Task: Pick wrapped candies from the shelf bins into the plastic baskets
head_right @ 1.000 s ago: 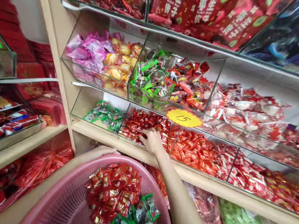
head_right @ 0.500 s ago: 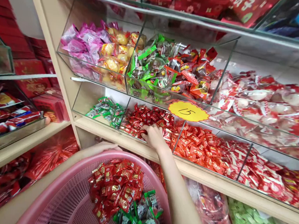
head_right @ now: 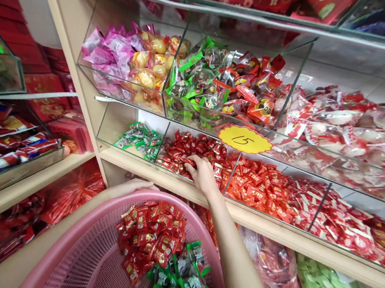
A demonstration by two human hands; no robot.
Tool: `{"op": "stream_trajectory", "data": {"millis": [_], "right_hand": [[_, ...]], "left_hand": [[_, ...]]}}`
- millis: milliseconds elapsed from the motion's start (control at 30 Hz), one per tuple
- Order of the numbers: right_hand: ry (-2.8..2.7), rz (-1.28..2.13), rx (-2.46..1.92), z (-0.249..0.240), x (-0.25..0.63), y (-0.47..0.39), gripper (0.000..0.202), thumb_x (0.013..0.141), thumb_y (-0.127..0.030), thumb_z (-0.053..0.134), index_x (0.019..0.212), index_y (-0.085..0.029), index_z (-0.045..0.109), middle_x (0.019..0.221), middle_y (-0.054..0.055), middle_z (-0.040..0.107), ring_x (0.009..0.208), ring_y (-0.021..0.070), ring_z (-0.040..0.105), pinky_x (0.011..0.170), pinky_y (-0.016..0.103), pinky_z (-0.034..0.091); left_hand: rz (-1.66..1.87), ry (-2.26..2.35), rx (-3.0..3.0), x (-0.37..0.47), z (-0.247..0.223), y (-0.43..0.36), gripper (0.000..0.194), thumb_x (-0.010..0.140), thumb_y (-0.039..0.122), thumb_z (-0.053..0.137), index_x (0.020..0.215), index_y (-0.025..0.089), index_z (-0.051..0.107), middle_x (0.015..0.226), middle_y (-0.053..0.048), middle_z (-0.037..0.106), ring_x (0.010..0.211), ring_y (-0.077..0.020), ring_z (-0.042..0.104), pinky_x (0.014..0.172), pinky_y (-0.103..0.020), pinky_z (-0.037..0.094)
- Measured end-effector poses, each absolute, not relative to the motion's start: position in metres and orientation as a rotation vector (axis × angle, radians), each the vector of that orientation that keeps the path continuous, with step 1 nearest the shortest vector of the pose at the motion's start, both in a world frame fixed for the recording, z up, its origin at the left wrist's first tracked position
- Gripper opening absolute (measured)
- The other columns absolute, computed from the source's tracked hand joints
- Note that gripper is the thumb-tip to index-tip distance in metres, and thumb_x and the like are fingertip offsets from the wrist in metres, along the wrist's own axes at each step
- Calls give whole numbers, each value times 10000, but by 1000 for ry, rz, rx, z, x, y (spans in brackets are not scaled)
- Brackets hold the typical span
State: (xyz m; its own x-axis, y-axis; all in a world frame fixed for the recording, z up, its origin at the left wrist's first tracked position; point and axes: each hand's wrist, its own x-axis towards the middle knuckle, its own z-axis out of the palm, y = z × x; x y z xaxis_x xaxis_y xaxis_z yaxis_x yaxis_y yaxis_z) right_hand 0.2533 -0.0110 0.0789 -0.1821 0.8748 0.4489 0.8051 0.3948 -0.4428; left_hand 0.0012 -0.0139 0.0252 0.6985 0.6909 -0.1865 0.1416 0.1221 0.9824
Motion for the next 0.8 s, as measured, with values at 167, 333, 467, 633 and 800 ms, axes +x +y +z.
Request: {"op": "stream_trajectory", "data": {"millis": [167, 333, 467, 633, 800], "right_hand": [[-1844, 129, -1344, 77, 256, -15, 240, 792, -349, 500, 945, -192, 598, 867, 41, 634, 798, 175, 544, 735, 300, 401], [-1603, 10, -1245, 84, 258, -20, 280, 785, -388, 516, 969, -192, 594, 921, 49, 626, 844, 178, 546, 771, 322, 415], [-1623, -1, -1221, 101, 238, -57, 265, 794, -376, 514, 991, -212, 579, 924, 42, 617, 827, 176, 543, 732, 319, 429], [-2261, 235, -1132, 95, 185, -130, 210, 855, -271, 441, 1019, -223, 562, 904, 26, 615, 845, 152, 515, 724, 282, 410], [-2752, 31, -1047, 53, 145, -164, 149, 864, -182, 422, 924, -194, 559, 803, 16, 585, 801, 156, 475, 702, 289, 380]], "left_hand": [[475, 727, 1397, 3, 22, -14, 393, 772, 424, 491, 959, 125, 664, 966, -37, 675, 889, -190, 573, 825, -258, 375], [493, 739, 1392, 1, 21, -16, 386, 783, 399, 488, 959, 101, 660, 933, -47, 683, 865, -188, 571, 823, -261, 365], [484, 724, 1377, -1, 22, -17, 404, 787, 412, 486, 1002, 108, 643, 951, -48, 677, 869, -185, 570, 824, -267, 360], [473, 733, 1360, -2, 17, -15, 389, 765, 436, 510, 981, 147, 656, 961, -31, 674, 881, -179, 572, 821, -259, 366], [436, 747, 1356, -1, 18, -16, 414, 769, 458, 494, 1014, 162, 647, 961, -32, 675, 884, -187, 581, 820, -262, 378]]}}
